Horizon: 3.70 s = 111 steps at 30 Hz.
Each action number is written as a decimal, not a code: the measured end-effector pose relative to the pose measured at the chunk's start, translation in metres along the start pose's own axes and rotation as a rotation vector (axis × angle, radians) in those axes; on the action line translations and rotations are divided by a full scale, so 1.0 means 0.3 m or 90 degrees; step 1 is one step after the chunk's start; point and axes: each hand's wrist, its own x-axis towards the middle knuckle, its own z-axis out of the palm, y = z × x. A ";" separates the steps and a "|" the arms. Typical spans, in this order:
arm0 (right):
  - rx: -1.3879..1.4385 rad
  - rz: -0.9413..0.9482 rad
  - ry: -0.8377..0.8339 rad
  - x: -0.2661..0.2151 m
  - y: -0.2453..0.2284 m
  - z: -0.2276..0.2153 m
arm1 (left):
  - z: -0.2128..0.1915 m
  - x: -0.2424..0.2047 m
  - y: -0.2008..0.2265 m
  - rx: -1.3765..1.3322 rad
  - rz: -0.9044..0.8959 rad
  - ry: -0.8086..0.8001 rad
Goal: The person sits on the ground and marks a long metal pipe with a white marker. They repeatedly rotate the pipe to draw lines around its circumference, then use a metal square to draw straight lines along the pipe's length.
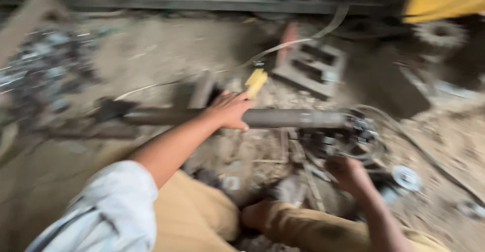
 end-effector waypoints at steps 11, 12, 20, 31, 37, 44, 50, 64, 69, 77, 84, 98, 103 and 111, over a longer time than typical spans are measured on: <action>-0.178 -0.022 0.023 0.007 -0.081 0.085 | 0.176 -0.228 -0.214 0.018 -0.135 0.129; -0.183 -0.008 0.021 0.007 -0.082 0.087 | 0.197 -0.212 -0.212 0.040 -0.141 0.111; -0.168 -0.059 0.046 -0.008 -0.069 0.102 | 0.242 -0.134 -0.255 0.050 -0.132 0.050; -0.167 0.004 0.022 0.003 -0.120 0.094 | 0.239 -0.122 -0.281 0.020 -0.124 0.079; -0.182 0.059 0.006 0.008 -0.147 0.088 | 0.186 -0.162 -0.280 0.002 -0.095 0.136; -0.176 -0.090 0.049 -0.029 -0.180 0.093 | 0.175 -0.196 -0.275 -0.024 -0.085 0.170; -0.180 -0.110 0.041 -0.045 -0.258 0.075 | 0.174 -0.195 -0.273 -0.007 -0.115 0.138; -0.177 -0.126 0.022 -0.022 -0.302 0.085 | 0.192 -0.172 -0.252 0.027 -0.137 0.107; -0.185 -0.167 0.032 -0.012 -0.331 0.077 | 0.198 -0.160 -0.207 -0.003 -0.162 0.085; -0.228 -0.192 0.086 0.082 -0.383 -0.033 | 0.205 -0.102 -0.196 0.058 -0.143 0.009; -0.331 -0.306 0.009 0.213 -0.533 -0.350 | 0.213 -0.059 -0.171 0.082 -0.111 -0.046; -0.302 -0.332 0.083 0.251 -0.589 -0.333 | 0.177 0.013 -0.078 -0.001 -0.116 -0.079; -0.289 -0.274 0.093 0.225 -0.547 -0.342 | 0.145 0.012 -0.052 -0.016 -0.107 -0.068; -0.254 -0.311 0.118 0.260 -0.402 -0.285 | 0.099 0.090 0.136 0.012 0.012 -0.050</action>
